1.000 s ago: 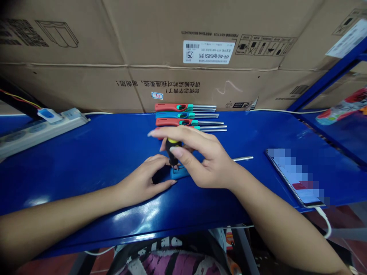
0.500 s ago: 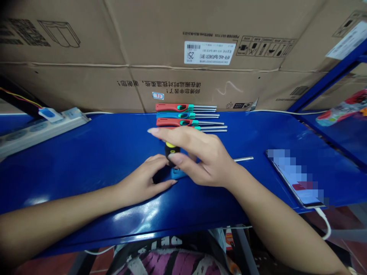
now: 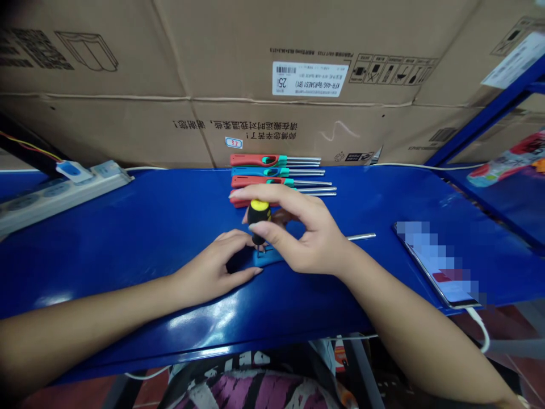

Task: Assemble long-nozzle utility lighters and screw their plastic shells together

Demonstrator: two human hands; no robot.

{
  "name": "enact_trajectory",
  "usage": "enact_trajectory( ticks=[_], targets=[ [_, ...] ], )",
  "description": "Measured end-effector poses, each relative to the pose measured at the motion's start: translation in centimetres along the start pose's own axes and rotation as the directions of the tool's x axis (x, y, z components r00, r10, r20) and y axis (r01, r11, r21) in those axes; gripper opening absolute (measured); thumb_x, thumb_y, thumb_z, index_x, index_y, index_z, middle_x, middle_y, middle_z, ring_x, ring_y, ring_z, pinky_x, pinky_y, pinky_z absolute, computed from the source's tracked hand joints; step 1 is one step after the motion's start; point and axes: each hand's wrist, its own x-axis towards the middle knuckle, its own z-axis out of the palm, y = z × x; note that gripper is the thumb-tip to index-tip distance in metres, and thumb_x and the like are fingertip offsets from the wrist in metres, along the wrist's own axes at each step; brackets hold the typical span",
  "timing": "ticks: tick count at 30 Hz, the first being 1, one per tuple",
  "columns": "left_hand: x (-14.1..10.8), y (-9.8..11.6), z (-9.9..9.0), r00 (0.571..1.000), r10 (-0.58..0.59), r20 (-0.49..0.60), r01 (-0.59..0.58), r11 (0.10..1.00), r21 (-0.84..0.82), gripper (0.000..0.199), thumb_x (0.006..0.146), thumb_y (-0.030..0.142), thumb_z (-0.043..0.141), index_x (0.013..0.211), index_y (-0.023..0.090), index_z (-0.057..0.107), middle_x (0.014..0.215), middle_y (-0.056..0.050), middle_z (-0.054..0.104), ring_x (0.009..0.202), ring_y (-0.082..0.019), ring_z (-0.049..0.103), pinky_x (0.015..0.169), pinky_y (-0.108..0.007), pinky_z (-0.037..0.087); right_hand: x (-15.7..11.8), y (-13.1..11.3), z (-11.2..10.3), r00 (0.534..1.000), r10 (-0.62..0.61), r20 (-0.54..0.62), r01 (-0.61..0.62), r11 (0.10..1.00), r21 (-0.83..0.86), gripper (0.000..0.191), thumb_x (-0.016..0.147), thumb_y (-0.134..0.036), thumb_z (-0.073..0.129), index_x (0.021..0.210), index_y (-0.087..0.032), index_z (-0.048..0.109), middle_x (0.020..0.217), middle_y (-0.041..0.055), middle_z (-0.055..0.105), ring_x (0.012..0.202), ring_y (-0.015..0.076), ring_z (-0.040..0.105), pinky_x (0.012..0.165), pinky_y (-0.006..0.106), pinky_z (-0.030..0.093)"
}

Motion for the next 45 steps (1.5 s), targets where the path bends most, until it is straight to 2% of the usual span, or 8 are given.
enact_trajectory(
  ticks=[4, 9, 14, 18, 25, 30, 34, 45],
  targets=[
    [0.07, 0.04, -0.03, 1.000, 0.002, 0.008, -0.001, 1.000, -0.012, 0.028, 0.091, 0.026, 0.070, 0.115, 0.023, 0.057, 0.117, -0.004, 0.068, 0.112, -0.023, 0.060, 0.100, -0.042, 0.045, 0.13, 0.17, -0.29, 0.971, -0.239, -0.025, 0.223, 0.933, -0.282, 0.036, 0.087, -0.028, 0.074, 0.122, -0.021, 0.067, 0.103, 0.0065, 0.074, 0.083, 0.0186, 0.067, 0.074, 0.032, 0.058],
    [0.06, 0.15, -0.10, 1.000, -0.019, 0.010, 0.019, 1.000, -0.019, 0.027, 0.090, 0.026, 0.071, 0.113, 0.022, 0.057, 0.115, -0.003, 0.068, 0.112, -0.023, 0.060, 0.100, -0.042, 0.045, 0.16, -0.35, -0.44, 0.997, 0.037, 0.070, -0.032, 0.997, -0.075, 0.040, 0.104, -0.023, 0.042, 0.142, -0.025, 0.053, 0.118, 0.0070, 0.071, 0.070, 0.0129, 0.066, 0.065, 0.030, 0.057],
    [0.05, 0.19, -0.09, 1.000, -0.011, 0.016, 0.011, 1.000, -0.007, 0.028, 0.090, 0.026, 0.070, 0.115, 0.023, 0.058, 0.115, -0.004, 0.069, 0.112, -0.023, 0.060, 0.100, -0.041, 0.045, 0.29, -0.26, -0.79, 0.972, -0.230, -0.040, 0.202, 0.914, -0.351, 0.031, 0.089, -0.037, 0.072, 0.115, -0.020, 0.071, 0.086, 0.0043, 0.072, 0.076, 0.0178, 0.066, 0.071, 0.031, 0.056],
    [0.05, 0.16, -0.06, 1.000, -0.011, 0.010, 0.011, 1.000, 0.000, 0.027, 0.090, 0.026, 0.070, 0.114, 0.022, 0.057, 0.115, -0.003, 0.068, 0.112, -0.023, 0.060, 0.099, -0.041, 0.045, 0.24, -0.48, -0.82, 0.994, -0.007, 0.109, 0.015, 0.997, -0.069, 0.042, 0.104, -0.026, 0.043, 0.144, -0.022, 0.052, 0.122, 0.0085, 0.071, 0.078, 0.0140, 0.068, 0.066, 0.028, 0.057],
    [0.13, 0.08, -0.09, 1.000, -0.011, 0.020, 0.011, 1.000, -0.014, 0.028, 0.091, 0.026, 0.070, 0.115, 0.023, 0.057, 0.117, -0.003, 0.068, 0.114, -0.023, 0.060, 0.101, -0.042, 0.044, 0.19, -0.19, -0.46, 0.984, -0.173, -0.053, 0.142, 0.921, -0.362, 0.030, 0.094, -0.029, 0.066, 0.123, -0.022, 0.068, 0.106, 0.0071, 0.075, 0.083, 0.0185, 0.068, 0.075, 0.033, 0.058],
    [0.07, 0.19, -0.19, 0.999, -0.017, 0.027, 0.018, 1.000, -0.022, 0.028, 0.091, 0.026, 0.070, 0.116, 0.023, 0.057, 0.117, -0.004, 0.068, 0.114, -0.023, 0.060, 0.102, -0.043, 0.044, 0.06, 0.13, 0.01, 0.994, 0.112, -0.016, -0.113, 0.991, -0.073, 0.038, 0.105, -0.025, 0.043, 0.141, -0.027, 0.055, 0.113, 0.0056, 0.072, 0.069, 0.0124, 0.066, 0.058, 0.027, 0.056],
    [0.02, 0.09, -0.13, 1.000, -0.011, 0.020, 0.012, 1.000, -0.015, 0.028, 0.091, 0.026, 0.070, 0.115, 0.023, 0.057, 0.117, -0.003, 0.068, 0.115, -0.023, 0.059, 0.102, -0.042, 0.043, 0.08, 0.18, -0.05, 0.981, -0.157, -0.114, 0.116, 0.946, -0.301, 0.029, 0.091, -0.033, 0.070, 0.120, -0.026, 0.070, 0.098, 0.0049, 0.074, 0.078, 0.0180, 0.067, 0.067, 0.031, 0.057],
    [0.06, 0.09, -0.05, 1.000, -0.002, 0.007, 0.002, 1.000, -0.009, 0.026, 0.091, 0.026, 0.070, 0.114, 0.023, 0.057, 0.115, -0.003, 0.067, 0.112, -0.022, 0.060, 0.101, -0.039, 0.044, 0.12, -0.24, -0.11, 0.958, -0.260, -0.122, 0.197, 0.906, -0.376, 0.031, 0.091, -0.023, 0.067, 0.122, -0.023, 0.070, 0.099, 0.0048, 0.077, 0.078, 0.0163, 0.068, 0.072, 0.030, 0.058]
  ],
)
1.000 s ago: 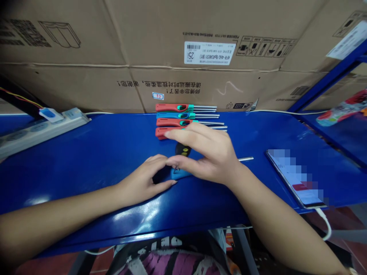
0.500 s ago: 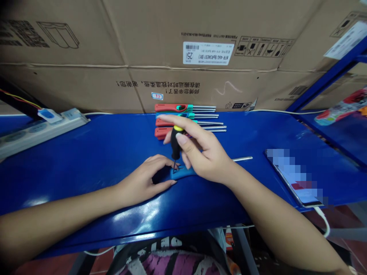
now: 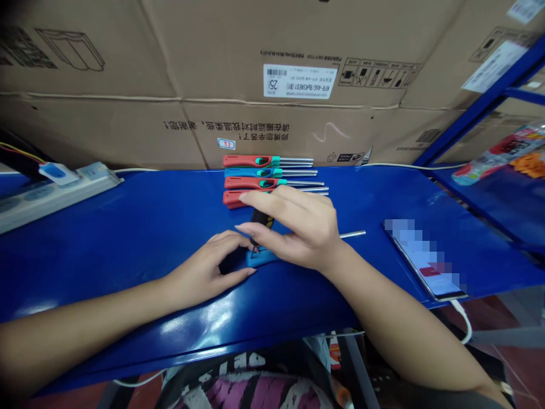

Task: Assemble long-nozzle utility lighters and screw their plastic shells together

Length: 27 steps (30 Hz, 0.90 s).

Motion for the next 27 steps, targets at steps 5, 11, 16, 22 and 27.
enact_trajectory(
  ticks=[5, 11, 16, 22, 27],
  targets=[
    [-0.03, -0.20, 0.14, 1.000, 0.002, -0.008, -0.002, 1.000, 0.010, 0.027, 0.091, 0.027, 0.070, 0.114, 0.024, 0.056, 0.113, -0.003, 0.067, 0.110, -0.022, 0.060, 0.099, -0.040, 0.045, 0.14, 0.00, -0.11, 0.950, 0.185, 0.253, -0.262, 0.911, 0.319, 0.037, 0.102, -0.020, 0.046, 0.136, -0.022, 0.060, 0.116, 0.0061, 0.072, 0.073, 0.0111, 0.067, 0.067, 0.027, 0.058],
    [-0.14, -0.11, 0.03, 1.000, 0.004, -0.005, -0.004, 1.000, 0.013, 0.028, 0.091, 0.027, 0.070, 0.115, 0.024, 0.056, 0.116, -0.002, 0.067, 0.113, -0.021, 0.060, 0.102, -0.040, 0.044, 0.54, 0.21, -0.43, 0.995, -0.005, 0.103, -0.002, 0.998, 0.070, 0.026, 0.093, -0.027, 0.067, 0.118, -0.019, 0.070, 0.093, 0.0051, 0.072, 0.080, 0.0161, 0.065, 0.070, 0.029, 0.056],
    [-0.04, 0.03, -0.06, 1.000, -0.013, 0.005, 0.013, 1.000, -0.012, 0.026, 0.091, 0.026, 0.070, 0.114, 0.023, 0.057, 0.114, -0.003, 0.068, 0.111, -0.022, 0.061, 0.100, -0.041, 0.045, 0.33, 0.13, -0.52, 0.927, 0.202, 0.316, -0.293, 0.917, 0.272, 0.042, 0.103, -0.021, 0.042, 0.144, -0.022, 0.051, 0.121, 0.0075, 0.070, 0.077, 0.0129, 0.067, 0.065, 0.028, 0.057],
    [0.00, 0.02, -0.07, 1.000, -0.006, -0.001, 0.006, 1.000, -0.014, 0.026, 0.091, 0.026, 0.070, 0.114, 0.023, 0.058, 0.115, -0.004, 0.068, 0.112, -0.022, 0.060, 0.102, -0.042, 0.045, 0.27, 0.20, -0.22, 0.993, 0.049, 0.104, -0.049, 0.999, 0.001, 0.027, 0.093, -0.025, 0.064, 0.120, -0.019, 0.067, 0.097, 0.0057, 0.074, 0.081, 0.0163, 0.067, 0.074, 0.030, 0.056],
    [0.05, 0.02, -0.10, 1.000, -0.014, 0.008, 0.014, 1.000, -0.013, 0.026, 0.090, 0.026, 0.070, 0.113, 0.023, 0.058, 0.114, -0.004, 0.068, 0.111, -0.023, 0.061, 0.100, -0.042, 0.046, -0.07, 0.22, 0.10, 0.933, 0.245, 0.264, -0.313, 0.914, 0.259, 0.041, 0.102, -0.023, 0.047, 0.143, -0.023, 0.052, 0.117, 0.0058, 0.072, 0.069, 0.0106, 0.066, 0.062, 0.026, 0.057]
  ],
)
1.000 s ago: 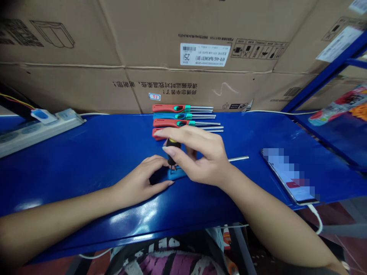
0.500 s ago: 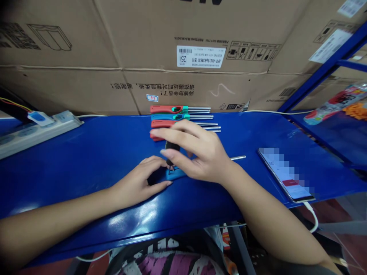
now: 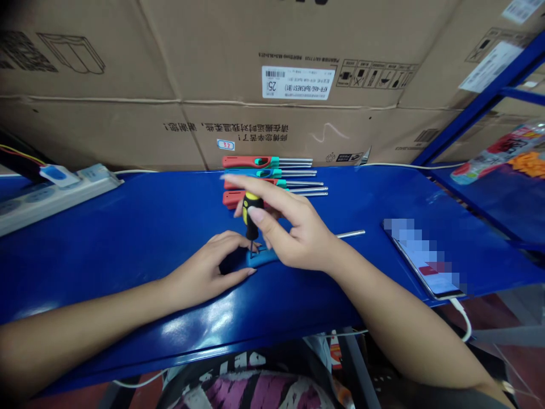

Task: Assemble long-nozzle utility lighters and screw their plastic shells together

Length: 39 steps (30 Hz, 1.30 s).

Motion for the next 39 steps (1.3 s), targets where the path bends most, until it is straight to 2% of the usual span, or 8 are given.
enact_trajectory(
  ticks=[5, 10, 14, 20, 26, 30, 35, 39],
  targets=[
    [-0.06, -0.06, 0.07, 1.000, 0.013, -0.001, -0.013, 1.000, 0.009, 0.026, 0.091, 0.026, 0.069, 0.114, 0.023, 0.057, 0.116, -0.003, 0.067, 0.113, -0.022, 0.060, 0.102, -0.041, 0.045, 0.17, 0.10, -0.06, 0.966, -0.239, -0.101, 0.203, 0.938, -0.280, 0.032, 0.093, -0.028, 0.066, 0.125, -0.023, 0.066, 0.109, 0.0057, 0.075, 0.088, 0.0179, 0.069, 0.076, 0.032, 0.058],
    [-0.11, -0.06, 0.10, 1.000, 0.009, -0.003, -0.009, 1.000, 0.011, 0.026, 0.091, 0.027, 0.070, 0.113, 0.023, 0.056, 0.114, -0.004, 0.067, 0.111, -0.023, 0.061, 0.099, -0.042, 0.046, 0.24, -0.27, -0.25, 0.999, -0.034, 0.016, 0.034, 0.999, -0.005, 0.040, 0.104, -0.024, 0.045, 0.142, -0.024, 0.054, 0.113, 0.0060, 0.073, 0.078, 0.0138, 0.069, 0.066, 0.029, 0.059],
    [-0.02, -0.04, 0.04, 1.000, 0.010, 0.000, -0.010, 1.000, 0.007, 0.026, 0.091, 0.026, 0.069, 0.114, 0.023, 0.057, 0.116, -0.004, 0.067, 0.113, -0.023, 0.060, 0.102, -0.043, 0.045, 0.29, -0.11, -0.53, 0.968, -0.236, -0.079, 0.212, 0.948, -0.239, 0.027, 0.091, -0.028, 0.071, 0.117, -0.023, 0.070, 0.091, 0.0025, 0.074, 0.079, 0.0157, 0.067, 0.072, 0.029, 0.057],
    [-0.07, -0.12, 0.09, 1.000, 0.011, -0.008, -0.011, 1.000, 0.008, 0.026, 0.091, 0.027, 0.069, 0.114, 0.023, 0.058, 0.115, -0.005, 0.068, 0.112, -0.024, 0.061, 0.100, -0.044, 0.046, -0.01, -0.34, -0.32, 0.995, 0.022, 0.099, -0.025, 0.999, 0.030, 0.047, 0.104, -0.023, 0.043, 0.151, -0.024, 0.043, 0.129, 0.0082, 0.067, 0.073, 0.0107, 0.068, 0.065, 0.026, 0.059],
    [-0.11, -0.14, 0.18, 1.000, 0.028, -0.014, -0.027, 0.999, 0.031, 0.027, 0.091, 0.029, 0.069, 0.116, 0.024, 0.058, 0.116, -0.004, 0.069, 0.113, -0.024, 0.061, 0.101, -0.043, 0.046, 0.03, -0.36, -0.47, 0.973, -0.229, -0.029, 0.211, 0.933, -0.291, 0.041, 0.092, -0.027, 0.068, 0.133, -0.023, 0.062, 0.122, 0.0060, 0.073, 0.103, 0.0198, 0.071, 0.091, 0.032, 0.058],
    [0.00, 0.05, 0.08, 1.000, 0.001, -0.004, -0.001, 1.000, 0.011, 0.027, 0.090, 0.027, 0.070, 0.114, 0.023, 0.058, 0.114, -0.004, 0.069, 0.112, -0.024, 0.061, 0.101, -0.042, 0.046, 0.06, -0.53, -0.59, 0.997, -0.063, 0.047, 0.068, 0.989, -0.133, 0.049, 0.103, -0.019, 0.040, 0.151, -0.022, 0.043, 0.135, 0.0079, 0.067, 0.101, 0.0175, 0.072, 0.084, 0.032, 0.060],
    [-0.02, 0.05, 0.04, 1.000, -0.001, -0.004, 0.001, 1.000, 0.008, 0.027, 0.091, 0.028, 0.069, 0.115, 0.024, 0.058, 0.116, -0.005, 0.068, 0.113, -0.025, 0.061, 0.101, -0.044, 0.046, -0.02, -0.38, -0.48, 0.978, -0.197, -0.061, 0.167, 0.929, -0.332, 0.034, 0.092, -0.027, 0.068, 0.126, -0.026, 0.065, 0.109, 0.0034, 0.077, 0.082, 0.0164, 0.072, 0.076, 0.029, 0.060],
    [-0.01, 0.04, 0.04, 1.000, 0.003, -0.001, -0.003, 1.000, 0.001, 0.027, 0.091, 0.027, 0.070, 0.114, 0.023, 0.058, 0.114, -0.005, 0.069, 0.112, -0.024, 0.061, 0.101, -0.043, 0.046, -0.03, -0.60, -0.42, 0.996, -0.085, -0.012, 0.082, 0.985, -0.152, 0.040, 0.102, -0.023, 0.046, 0.141, -0.024, 0.055, 0.126, 0.0073, 0.070, 0.084, 0.0156, 0.071, 0.073, 0.031, 0.061]
  ],
)
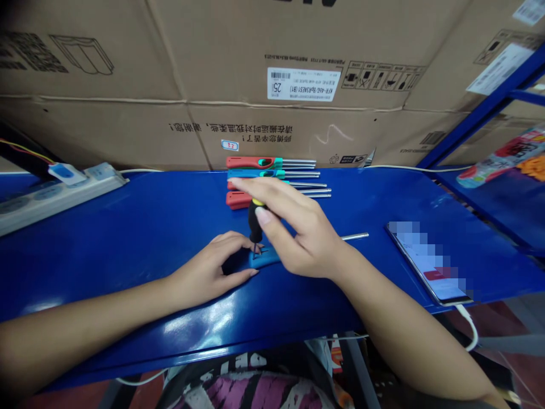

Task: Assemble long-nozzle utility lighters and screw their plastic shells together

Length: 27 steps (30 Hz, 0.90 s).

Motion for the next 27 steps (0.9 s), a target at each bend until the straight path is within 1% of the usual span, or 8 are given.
enact_trajectory(
  ticks=[3, 6, 8, 11, 13, 17, 20, 27],
  targets=[
    [-0.05, -0.08, 0.08, 1.000, -0.006, -0.002, 0.006, 1.000, 0.013, 0.027, 0.090, 0.026, 0.070, 0.114, 0.023, 0.057, 0.114, -0.004, 0.068, 0.112, -0.024, 0.061, 0.100, -0.043, 0.045, 0.04, -0.12, -0.03, 0.998, 0.042, 0.047, -0.049, 0.989, 0.141, 0.040, 0.102, -0.022, 0.048, 0.141, -0.023, 0.055, 0.115, 0.0061, 0.073, 0.075, 0.0130, 0.069, 0.067, 0.029, 0.060],
    [-0.14, -0.22, 0.20, 1.000, 0.007, -0.004, -0.006, 1.000, 0.024, 0.028, 0.091, 0.027, 0.070, 0.115, 0.024, 0.057, 0.118, -0.004, 0.068, 0.114, -0.024, 0.060, 0.102, -0.043, 0.044, 0.05, -0.04, -0.07, 0.993, -0.112, -0.050, 0.108, 0.991, -0.074, 0.033, 0.091, -0.024, 0.069, 0.124, -0.022, 0.067, 0.101, 0.0046, 0.076, 0.082, 0.0156, 0.070, 0.075, 0.029, 0.059],
    [-0.16, -0.25, 0.22, 1.000, 0.014, -0.007, -0.014, 0.999, 0.030, 0.027, 0.091, 0.028, 0.069, 0.116, 0.024, 0.058, 0.118, -0.004, 0.068, 0.114, -0.024, 0.060, 0.102, -0.043, 0.045, 0.03, -0.02, -0.06, 0.985, -0.161, -0.056, 0.150, 0.976, -0.160, 0.037, 0.091, -0.025, 0.069, 0.127, -0.022, 0.066, 0.107, 0.0060, 0.075, 0.088, 0.0174, 0.071, 0.079, 0.030, 0.058],
    [-0.14, -0.18, 0.15, 1.000, 0.008, -0.013, -0.008, 0.999, 0.035, 0.025, 0.091, 0.028, 0.069, 0.113, 0.024, 0.058, 0.113, -0.004, 0.068, 0.110, -0.024, 0.061, 0.099, -0.042, 0.046, 0.05, -0.10, 0.05, 0.998, -0.059, 0.017, 0.059, 0.998, 0.003, 0.044, 0.100, -0.020, 0.049, 0.143, -0.021, 0.053, 0.125, 0.0089, 0.070, 0.102, 0.0190, 0.070, 0.084, 0.034, 0.059],
    [-0.12, -0.12, 0.10, 1.000, 0.004, -0.010, -0.004, 0.999, 0.035, 0.025, 0.091, 0.028, 0.069, 0.113, 0.023, 0.057, 0.113, -0.004, 0.068, 0.110, -0.024, 0.061, 0.099, -0.042, 0.046, 0.14, -0.10, 0.16, 0.998, -0.019, 0.063, 0.011, 0.992, 0.127, 0.042, 0.100, -0.018, 0.046, 0.142, -0.019, 0.054, 0.123, 0.0090, 0.070, 0.104, 0.0187, 0.069, 0.086, 0.034, 0.058],
    [-0.15, -0.20, 0.17, 1.000, 0.009, -0.002, -0.009, 0.999, 0.043, 0.026, 0.092, 0.029, 0.069, 0.116, 0.024, 0.058, 0.119, -0.004, 0.068, 0.116, -0.024, 0.060, 0.102, -0.043, 0.045, 0.28, 0.08, 0.33, 0.992, -0.122, 0.003, 0.122, 0.990, 0.073, 0.025, 0.095, -0.017, 0.059, 0.119, -0.019, 0.066, 0.107, 0.0064, 0.074, 0.096, 0.0169, 0.068, 0.085, 0.032, 0.057],
    [-0.21, -0.39, 0.33, 1.000, 0.013, -0.014, -0.012, 0.998, 0.065, 0.029, 0.092, 0.030, 0.069, 0.118, 0.025, 0.059, 0.122, -0.004, 0.067, 0.118, -0.025, 0.059, 0.104, -0.043, 0.045, 0.24, 0.08, 0.31, 0.985, -0.171, -0.003, 0.171, 0.985, -0.035, 0.021, 0.094, -0.019, 0.064, 0.115, -0.019, 0.066, 0.106, 0.0060, 0.073, 0.094, 0.0149, 0.067, 0.083, 0.028, 0.056],
    [-0.21, -0.55, 0.43, 0.999, 0.040, -0.030, -0.037, 0.995, 0.090, 0.026, 0.093, 0.030, 0.069, 0.116, 0.024, 0.058, 0.114, -0.004, 0.068, 0.110, -0.023, 0.062, 0.099, -0.042, 0.048, 0.09, 0.10, 0.22, 0.971, -0.239, -0.025, 0.229, 0.953, -0.199, 0.013, 0.092, -0.030, 0.070, 0.096, -0.019, 0.066, 0.082, 0.0009, 0.063, 0.068, 0.0112, 0.057, 0.060, 0.024, 0.047]
  ],
)
